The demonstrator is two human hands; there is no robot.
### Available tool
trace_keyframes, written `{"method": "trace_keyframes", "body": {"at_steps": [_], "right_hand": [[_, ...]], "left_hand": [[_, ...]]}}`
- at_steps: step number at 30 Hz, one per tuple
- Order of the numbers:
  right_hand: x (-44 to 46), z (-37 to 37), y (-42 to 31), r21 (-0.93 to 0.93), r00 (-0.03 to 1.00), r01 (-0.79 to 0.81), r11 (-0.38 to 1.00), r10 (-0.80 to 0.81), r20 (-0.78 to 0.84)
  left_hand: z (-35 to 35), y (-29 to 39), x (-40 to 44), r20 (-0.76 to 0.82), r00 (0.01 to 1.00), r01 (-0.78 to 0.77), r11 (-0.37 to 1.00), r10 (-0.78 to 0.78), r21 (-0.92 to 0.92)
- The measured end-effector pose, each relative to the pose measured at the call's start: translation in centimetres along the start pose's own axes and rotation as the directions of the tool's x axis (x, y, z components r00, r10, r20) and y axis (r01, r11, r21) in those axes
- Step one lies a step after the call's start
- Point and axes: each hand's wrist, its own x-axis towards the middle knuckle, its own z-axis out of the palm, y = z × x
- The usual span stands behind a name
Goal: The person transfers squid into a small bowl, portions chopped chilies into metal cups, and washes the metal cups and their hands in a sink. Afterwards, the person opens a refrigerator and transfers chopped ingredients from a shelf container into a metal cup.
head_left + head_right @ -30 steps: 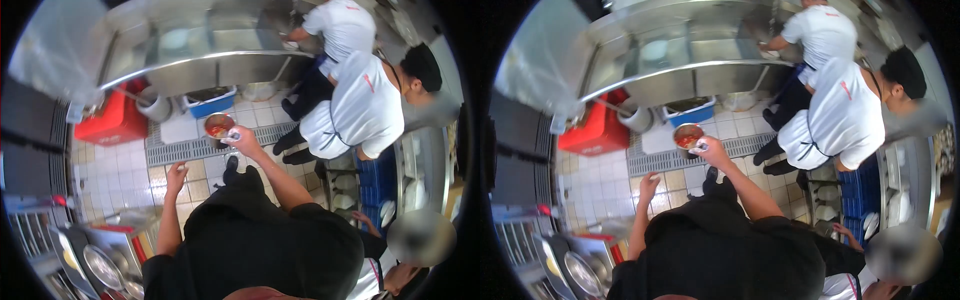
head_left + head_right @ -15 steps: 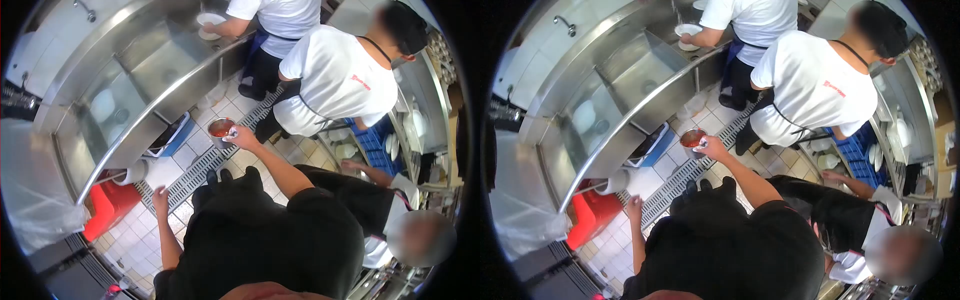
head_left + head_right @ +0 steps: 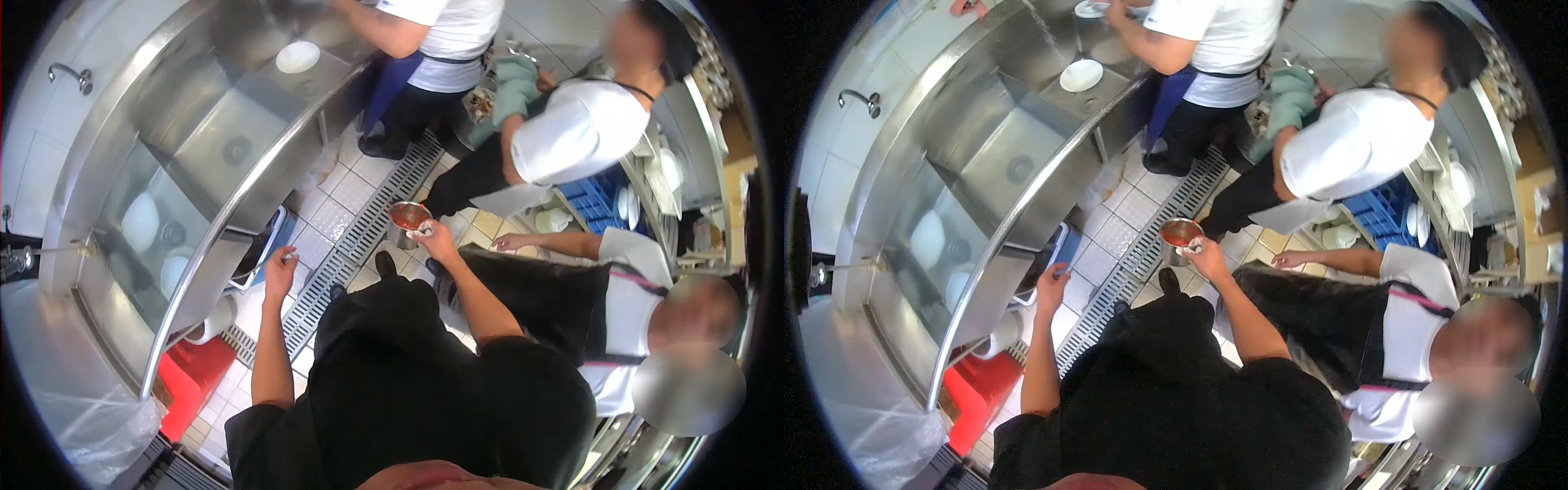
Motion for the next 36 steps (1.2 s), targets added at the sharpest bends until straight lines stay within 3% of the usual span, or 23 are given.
{"method": "trace_keyframes", "body": {"at_steps": [2,3,4,6,8,9,10,12,14,15,18,20,21,23,24,26,30,34,36], "right_hand": [[0.5,0.2,1.4,0.0,0.999,-0.021,1.0,0.021,0.044],[1.0,0.8,2.6,-0.029,0.997,0.023,0.999,-0.021,0.07],[1.4,0.7,1.9,-0.048,0.989,0.088,0.995,-0.082,0.122],[2.7,2.1,3.7,0.001,0.961,0.182,0.983,-0.178,0.213],[2.4,2.2,0.1,-0.027,0.933,0.114,0.993,-0.097,0.347],[3.6,3.6,1.7,-0.112,0.909,0.244,0.963,-0.187,0.372],[5.0,4.4,3.0,-0.158,0.893,0.161,0.974,-0.076,0.444],[4.4,5.2,-2.6,-0.205,0.811,0.356,0.912,-0.192,0.553],[2.5,7.3,-8.2,-0.203,0.801,0.367,0.908,-0.197,0.566],[3.8,9.5,-7.7,-0.246,0.734,0.515,0.821,-0.275,0.621],[0.6,14.6,-11.4,-0.155,0.624,0.623,0.766,-0.368,0.69],[-1.6,19.2,-15.5,-0.124,0.538,0.589,0.799,-0.273,0.797],[-3.1,21.8,-17.5,-0.114,0.486,0.568,0.815,-0.22,0.846],[-6.5,28.0,-20.6,-0.04,0.424,0.684,0.728,-0.354,0.834],[-8.5,31.2,-21.7,-0.005,0.391,0.731,0.682,-0.413,0.822],[-10.9,37.8,-23.3,0.15,0.228,0.766,0.625,-0.483,0.845],[-24.0,46.0,-31.2,0.276,-0.02,0.794,0.542,-0.431,0.902],[-37.7,52.2,-36.9,0.338,-0.171,0.808,0.482,-0.358,0.918],[-41.6,59.9,-35.6,0.382,-0.23,0.793,0.475,-0.347,0.909]], "left_hand": [[1.4,-1.1,-1.8,-0.001,0.998,0.069,0.997,-0.07,-0.03],[1.6,-1.7,-3.0,0.071,0.979,0.195,0.979,-0.191,-0.053],[1.9,-2.7,-4.3,0.057,0.976,0.213,0.976,-0.211,-0.051],[3.1,-7.5,-7.7,-0.047,0.975,0.222,0.973,-0.219,0.067],[3.5,-11.3,-11.6,-0.193,0.96,0.235,0.957,-0.203,0.167],[2.6,-11.4,-13.7,-0.232,0.921,0.338,0.938,-0.313,0.077],[2.2,-11.5,-15.8,-0.301,0.88,0.39,0.921,-0.369,0.011],[1.0,-14.1,-21.2,-0.395,0.792,0.48,0.875,-0.465,-0.065],[0.7,-17.5,-25.5,-0.43,0.716,0.566,0.818,-0.55,-0.102],[1.1,-19.3,-28.1,-0.502,0.583,0.639,0.742,-0.639,-0.202],[3.2,-26.2,-37.9,-0.559,0.484,0.728,0.664,-0.674,-0.17],[5.9,-31.1,-44.3,-0.536,0.423,0.827,0.553,-0.73,-0.101],[6.0,-30.7,-47.1,-0.516,0.304,0.813,0.501,-0.801,-0.298],[5.1,-28.9,-52.2,-0.413,0.09,0.682,0.358,-0.906,-0.638],[4.4,-27.9,-54.3,-0.356,0.019,0.535,0.311,-0.934,-0.786],[2.7,-26.2,-57.6,-0.224,-0.081,0.182,0.206,-0.971,-0.961],[-2.4,-24.9,-62.7,-0.34,-0.234,-0.102,0.37,-0.911,-0.923],[-7.7,-24.7,-67.7,-0.401,-0.261,-0.261,0.464,-0.878,-0.846],[-10.2,-24.8,-71.0,-0.461,-0.275,-0.232,0.523,-0.844,-0.82]]}}
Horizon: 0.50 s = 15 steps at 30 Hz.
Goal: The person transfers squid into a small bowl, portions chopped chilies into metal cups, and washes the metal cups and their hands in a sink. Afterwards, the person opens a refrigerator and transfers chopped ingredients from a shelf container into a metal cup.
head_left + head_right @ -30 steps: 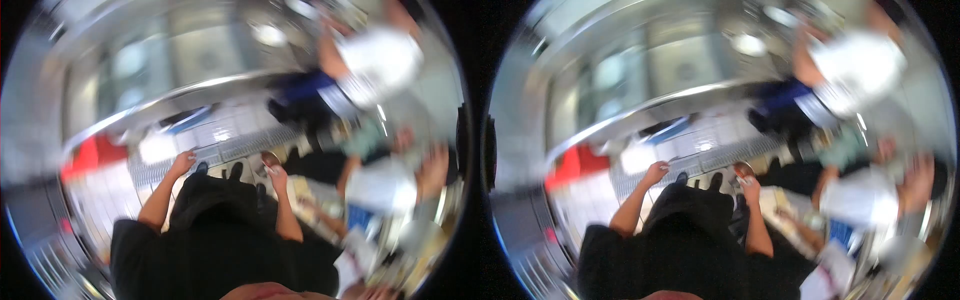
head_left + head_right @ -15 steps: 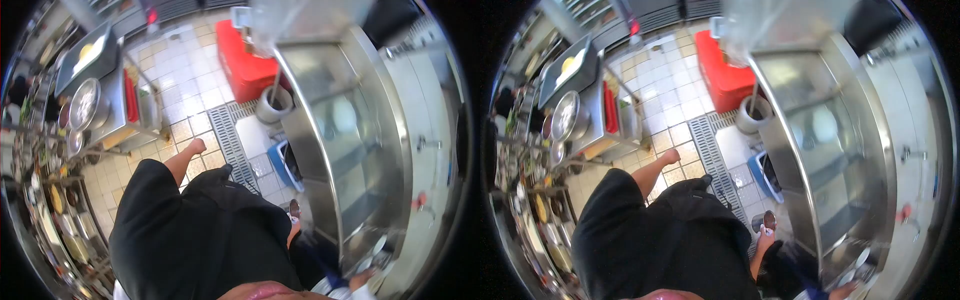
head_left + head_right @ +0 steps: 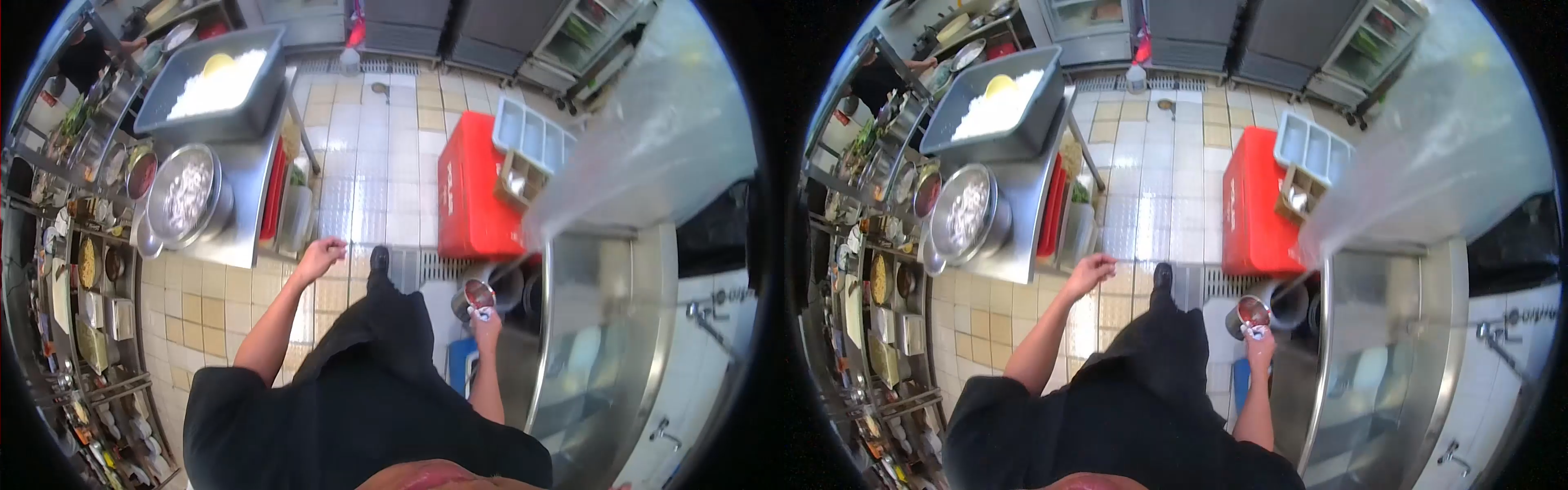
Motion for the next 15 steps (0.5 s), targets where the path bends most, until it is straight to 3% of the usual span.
{"method": "trace_keyframes", "body": {"at_steps": [2,3,4,5,6,9,13,15], "right_hand": [[5.8,3.6,-3.3,-0.026,0.991,0.128,0.991,-0.127,0.048],[8.8,5.5,-6.2,0.01,0.988,0.14,0.99,-0.14,0.064],[11.0,7.3,-9.0,0.048,0.987,0.135,0.99,-0.139,0.086],[14.2,9.8,-10.6,0.094,0.986,0.075,0.993,-0.088,0.142],[16.9,12.2,-12.6,0.073,0.976,0.125,0.989,-0.136,0.17],[24.2,18.0,-21.8,0.041,0.918,0.314,0.949,-0.314,0.241],[30.7,23.0,-36.1,0.084,0.785,0.538,0.839,-0.535,0.311],[33.6,24.9,-42.1,0.095,0.786,0.516,0.851,-0.515,0.342]], "left_hand": [[-2.5,1.6,1.6,-0.059,0.998,-0.012,0.997,0.016,0.072],[-4.1,2.6,3.1,-0.093,0.996,-0.001,0.996,0.01,0.091],[-5.6,3.0,4.3,-0.109,0.994,0.03,1.0,-0.03,-0.001],[-6.5,6.0,4.9,-0.162,0.984,0.084,0.994,-0.073,0.063],[-8.0,9.5,4.7,-0.216,0.97,0.143,0.981,-0.113,0.128],[-11.8,15.4,6.4,-0.288,0.955,-0.049,0.995,0.071,0.085],[-16.3,22.1,8.7,-0.476,0.879,-0.119,0.981,0.031,-0.156],[-18.3,23.6,11.1,-0.569,0.82,-0.183,0.97,0.06,-0.162]]}}
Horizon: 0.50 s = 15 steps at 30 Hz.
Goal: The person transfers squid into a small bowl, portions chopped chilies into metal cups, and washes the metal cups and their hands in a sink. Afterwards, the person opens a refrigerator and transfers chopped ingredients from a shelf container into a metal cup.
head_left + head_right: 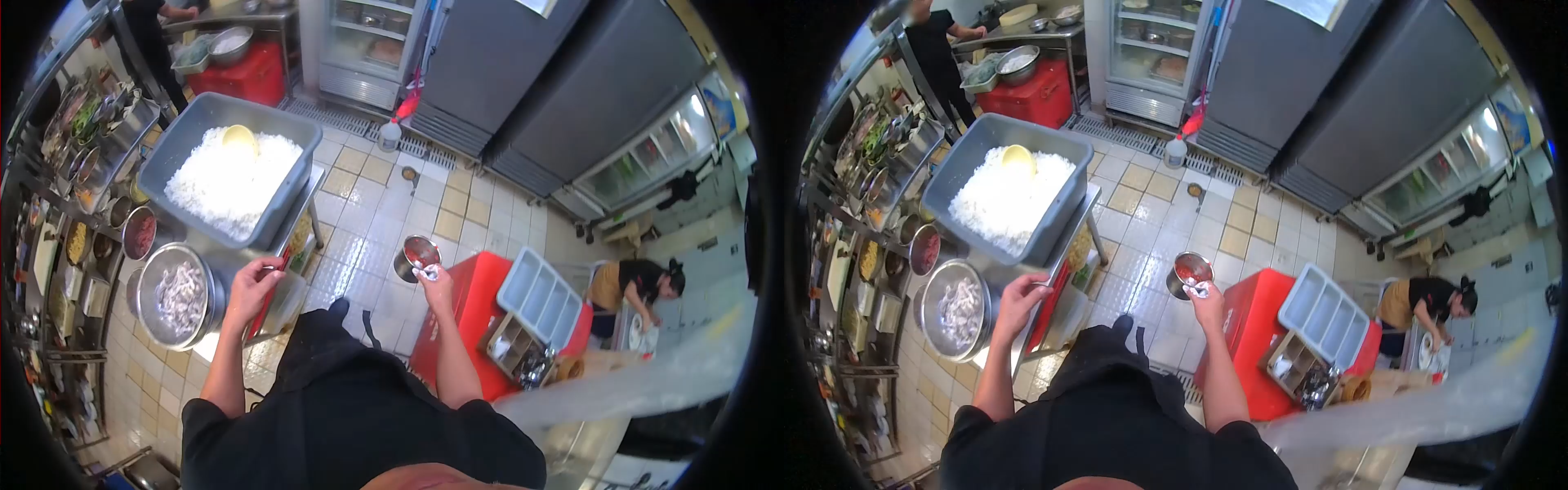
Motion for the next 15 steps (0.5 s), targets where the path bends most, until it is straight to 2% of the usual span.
{"method": "trace_keyframes", "body": {"at_steps": [2,5,6,8,10,12,15], "right_hand": [[5.3,0.5,-1.4,0.043,0.999,-0.004,0.999,0.002,0.04],[11.8,0.7,0.5,-0.046,1.0,0.015,0.999,-0.016,-0.012],[14.0,0.7,1.3,-0.107,0.999,-0.035,0.994,0.035,-0.004],[17.0,-0.2,4.2,-0.155,0.986,-0.168,0.973,0.169,-0.009],[19.2,-1.3,5.2,-0.17,0.97,-0.241,0.956,0.23,-0.082],[21.1,-2.7,6.3,-0.241,0.976,-0.19,0.952,0.156,-0.154],[24.8,-3.9,7.9,-0.208,0.954,-0.254,0.945,0.208,-0.217]], "left_hand": [[0.4,1.8,3.4,-0.093,0.996,-0.017,0.999,0.014,-0.039],[0.6,1.9,10.0,-0.126,0.989,-0.096,0.987,0.08,-0.13],[0.1,2.0,12.6,-0.102,0.988,-0.134,0.979,0.119,-0.152],[0.2,4.2,17.2,-0.12,0.984,-0.143,0.983,0.13,-0.111],[0.2,5.9,21.9,-0.117,0.983,-0.152,0.987,0.145,-0.056],[0.5,7.1,26.7,-0.084,0.981,-0.176,0.984,0.178,0.022],[1.2,9.1,32.4,-0.035,0.971,-0.231,0.963,0.238,0.139]]}}
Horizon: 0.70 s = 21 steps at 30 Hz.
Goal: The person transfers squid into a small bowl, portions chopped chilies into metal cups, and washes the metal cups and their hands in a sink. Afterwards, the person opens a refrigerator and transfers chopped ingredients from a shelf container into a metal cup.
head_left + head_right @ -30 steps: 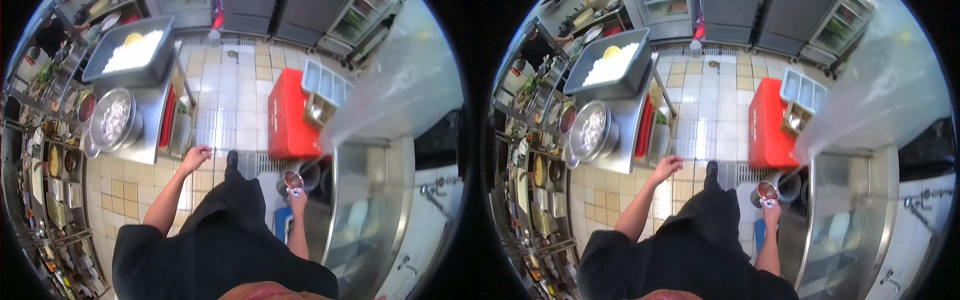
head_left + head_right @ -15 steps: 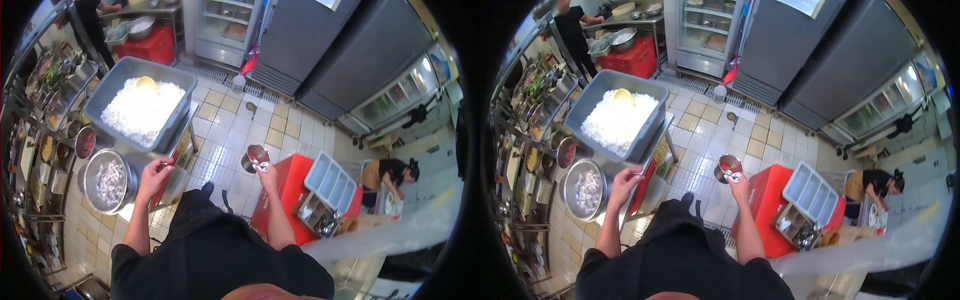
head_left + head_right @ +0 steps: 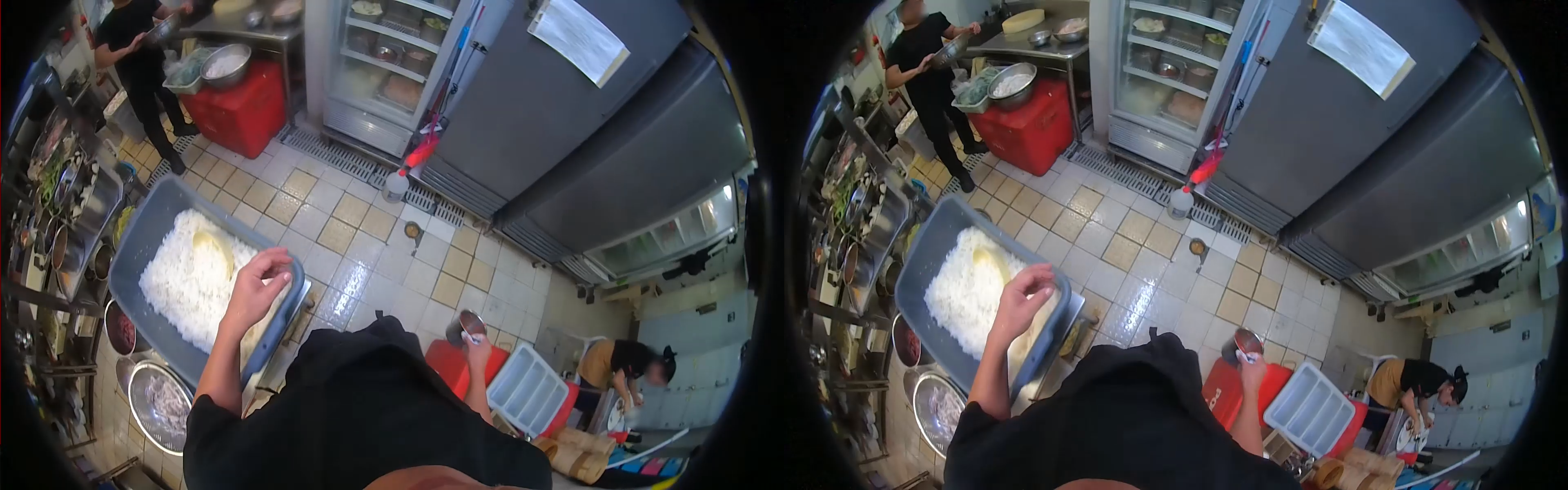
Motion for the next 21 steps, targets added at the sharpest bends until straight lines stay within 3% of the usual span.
{"method": "trace_keyframes", "body": {"at_steps": [3,4,8,9,13,16,20,21], "right_hand": [[6.5,2.0,0.3,0.056,0.988,-0.128,0.99,0.122,0.093],[9.5,3.4,0.2,0.017,0.992,-0.079,0.997,0.077,0.096],[20.6,9.3,-6.9,-0.047,0.983,0.118,0.992,-0.11,0.145],[24.0,11.5,-8.8,-0.019,0.974,0.157,0.987,-0.152,0.169],[34.4,18.7,-23.4,0.046,0.841,0.345,0.938,-0.33,0.428],[38.3,23.4,-35.5,0.091,0.717,0.563,0.821,-0.541,0.44],[40.8,31.6,-46.7,0.282,0.592,0.595,0.753,-0.648,0.48],[39.6,32.6,-49.6,0.378,0.59,0.495,0.783,-0.622,0.516]], "left_hand": [[0.0,-0.8,4.7,-0.011,0.999,0.047,0.995,-0.047,0.088],[-0.1,-1.7,6.0,-0.021,0.997,0.076,0.99,-0.074,0.122],[1.0,-2.7,11.0,-0.247,0.944,0.214,0.976,-0.219,-0.048],[1.2,-3.6,12.1,-0.294,0.936,0.211,0.977,-0.194,0.026],[1.9,-2.9,15.7,-0.344,0.902,0.298,0.953,-0.262,0.055],[1.0,-3.7,17.3,-0.443,0.849,0.294,0.954,-0.289,-0.058],[-1.5,-4.6,20.0,-0.561,0.76,0.371,0.928,-0.329,-0.042],[-2.4,-4.4,21.0,-0.561,0.762,0.399,0.917,-0.325,0.011]]}}
